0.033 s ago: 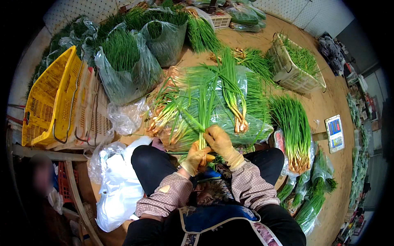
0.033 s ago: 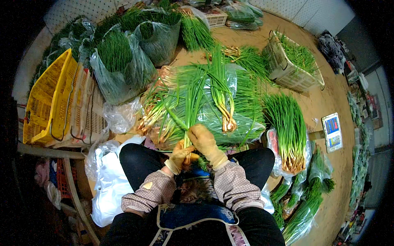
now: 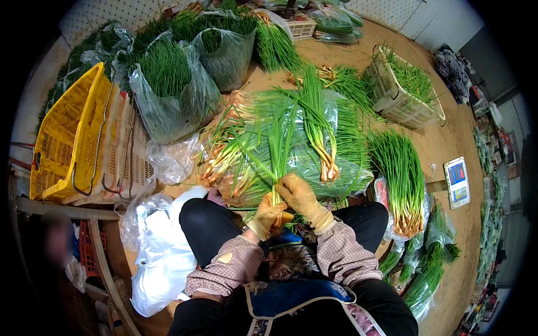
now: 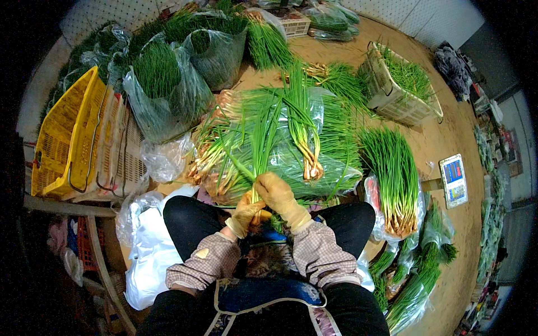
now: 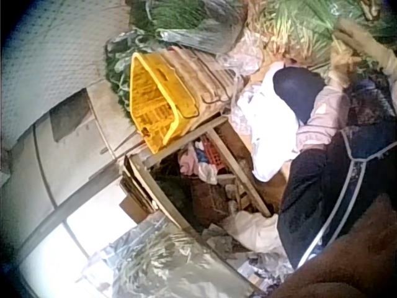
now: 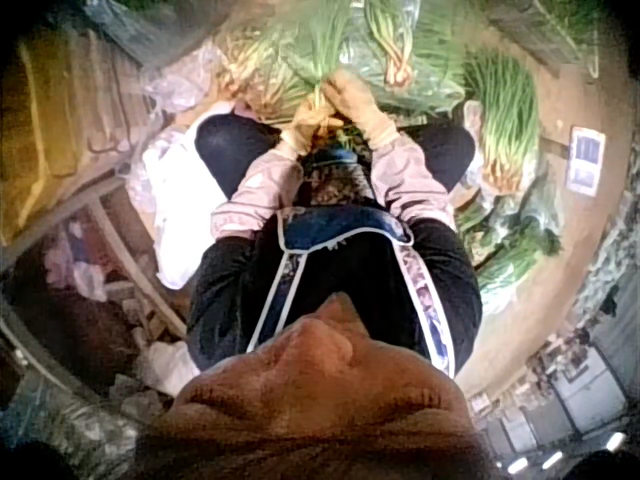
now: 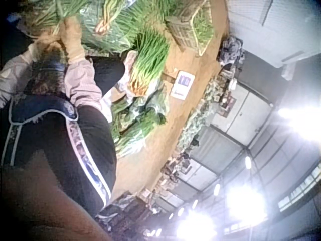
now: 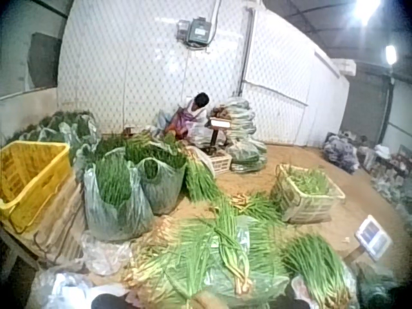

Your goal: The person sits on the floor and sorts green onions by hand, removing roots and bundling them into plastic bags. The person repeatedly picks up bunches, trims the ends, and places them into clear plastic packaging.

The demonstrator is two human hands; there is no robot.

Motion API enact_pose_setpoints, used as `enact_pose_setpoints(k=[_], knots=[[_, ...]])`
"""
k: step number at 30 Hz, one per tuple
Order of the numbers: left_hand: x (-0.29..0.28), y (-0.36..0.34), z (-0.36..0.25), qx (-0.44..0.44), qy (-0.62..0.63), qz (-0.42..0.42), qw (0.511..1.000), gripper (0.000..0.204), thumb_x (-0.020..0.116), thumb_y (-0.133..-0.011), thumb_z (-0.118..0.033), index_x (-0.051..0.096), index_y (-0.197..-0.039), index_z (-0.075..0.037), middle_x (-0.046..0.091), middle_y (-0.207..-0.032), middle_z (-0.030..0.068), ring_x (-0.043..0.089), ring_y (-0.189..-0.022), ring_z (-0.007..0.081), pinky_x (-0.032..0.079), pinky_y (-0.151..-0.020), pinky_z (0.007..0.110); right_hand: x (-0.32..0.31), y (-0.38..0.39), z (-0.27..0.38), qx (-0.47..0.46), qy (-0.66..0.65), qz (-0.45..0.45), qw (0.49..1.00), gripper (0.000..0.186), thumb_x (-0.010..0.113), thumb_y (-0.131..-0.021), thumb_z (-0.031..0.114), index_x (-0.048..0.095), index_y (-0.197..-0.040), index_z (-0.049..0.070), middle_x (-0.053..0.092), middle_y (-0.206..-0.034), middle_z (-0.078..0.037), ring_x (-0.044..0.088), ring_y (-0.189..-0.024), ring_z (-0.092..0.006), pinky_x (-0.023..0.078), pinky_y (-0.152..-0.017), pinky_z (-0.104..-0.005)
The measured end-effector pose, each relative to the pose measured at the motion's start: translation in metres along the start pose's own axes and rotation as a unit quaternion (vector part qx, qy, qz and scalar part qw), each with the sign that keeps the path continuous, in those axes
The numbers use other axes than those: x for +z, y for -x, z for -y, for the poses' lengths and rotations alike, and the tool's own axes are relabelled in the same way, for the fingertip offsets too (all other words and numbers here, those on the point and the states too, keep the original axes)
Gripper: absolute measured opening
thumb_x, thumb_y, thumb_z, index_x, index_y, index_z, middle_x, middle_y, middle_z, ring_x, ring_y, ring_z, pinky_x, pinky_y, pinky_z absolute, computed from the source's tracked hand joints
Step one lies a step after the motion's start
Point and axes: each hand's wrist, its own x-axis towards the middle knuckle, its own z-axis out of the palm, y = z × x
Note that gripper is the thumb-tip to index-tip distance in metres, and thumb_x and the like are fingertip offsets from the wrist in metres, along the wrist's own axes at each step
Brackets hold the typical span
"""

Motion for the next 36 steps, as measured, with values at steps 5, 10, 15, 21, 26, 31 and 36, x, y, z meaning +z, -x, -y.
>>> enact_pose_setpoints(k=[5, 10, 15, 21, 26, 31, 36], knots=[[-0.02, -0.015, 0.018, 0.005, 0.163, 0.027, 0.986, 0.025, 0.053, -0.082, 0.008, 0.048, -0.104, -0.002, 0.062, -0.079, 0.0168, 0.064, -0.058, 0.0268, 0.051, -0.042, 0.036, 0.004, 0.013, 0.008, 0.127, -0.032, 0.093, 0.987, 0.016, 0.056, -0.088, 0.018, 0.053, -0.087, 0.003, 0.057, -0.077, -0.012, 0.056, -0.066, -0.0261, 0.046, -0.062, -0.0355], [-0.021, -0.005, -0.002, -0.071, 0.003, -0.024, 0.997, 0.033, 0.051, -0.087, -0.015, 0.049, -0.116, 0.002, 0.064, -0.095, 0.0215, 0.065, -0.067, 0.024, 0.056, -0.062, 0.033, -0.056, 0.008, 0.054, 0.195, -0.465, -0.027, 0.863, 0.013, 0.053, -0.091, 0.016, 0.051, -0.085, 0.005, 0.058, -0.079, -0.007, 0.054, -0.068, -0.0135, 0.045, -0.064, -0.0276], [-0.016, -0.003, -0.011, -0.065, 0.071, 0.017, 0.995, 0.051, 0.048, -0.086, -0.021, 0.04, -0.131, 0.001, 0.064, -0.097, 0.021, 0.066, -0.075, 0.0258, 0.056, -0.067, 0.034, -0.081, 0.053, -0.019, 0.189, -0.334, 0.046, 0.922, 0.011, 0.054, -0.089, 0.013, 0.053, -0.085, 0.004, 0.061, -0.085, -0.008, 0.056, -0.074, -0.0144, 0.047, -0.067, -0.0288], [-0.028, -0.013, -0.001, -0.059, 0.049, -0.047, 0.996, 0.04, 0.058, -0.084, -0.006, 0.05, -0.122, 0.003, 0.063, -0.102, 0.017, 0.065, -0.087, 0.0286, 0.056, -0.075, 0.036, -0.058, 0.077, -0.05, 0.259, 0.241, 0.384, 0.853, 0.03, 0.055, -0.084, 0.033, 0.062, -0.094, 0.005, 0.063, -0.091, -0.02, 0.06, -0.087, -0.0381, 0.047, -0.076, -0.0444], [-0.012, -0.005, -0.008, -0.029, -0.017, -0.08, 0.996, 0.028, 0.057, -0.081, 0.005, 0.052, -0.109, 0.004, 0.063, -0.097, 0.0175, 0.066, -0.083, 0.0271, 0.057, -0.075, 0.035, -0.043, 0.003, 0.022, 0.267, 0.141, 0.148, 0.942, 0.036, 0.058, -0.083, 0.036, 0.056, -0.094, 0.002, 0.064, -0.088, -0.021, 0.061, -0.086, -0.0368, 0.047, -0.076, -0.0449], [-0.023, -0.006, 0.001, -0.034, -0.067, -0.078, 0.994, 0.023, 0.06, -0.081, 0.004, 0.05, -0.101, 0.001, 0.064, -0.085, 0.0158, 0.066, -0.072, 0.0228, 0.056, -0.064, 0.031, -0.004, -0.025, 0.021, 0.231, 0.199, 0.165, 0.938, 0.038, 0.065, -0.079, 0.035, 0.055, -0.093, 0.001, 0.063, -0.089, -0.021, 0.062, -0.086, -0.0366, 0.048, -0.074, -0.0443], [-0.017, -0.006, 0.008, 0.027, -0.038, -0.089, 0.995, 0.022, 0.063, -0.081, 0.001, 0.05, -0.098, 0.001, 0.063, -0.081, 0.0124, 0.064, -0.07, 0.0169, 0.054, -0.065, 0.027, 0.003, -0.038, 0.001, 0.208, 0.161, 0.208, 0.942, 0.034, 0.064, -0.078, 0.032, 0.057, -0.095, 0.003, 0.062, -0.094, -0.021, 0.06, -0.089, -0.0377, 0.047, -0.077, -0.0446]])
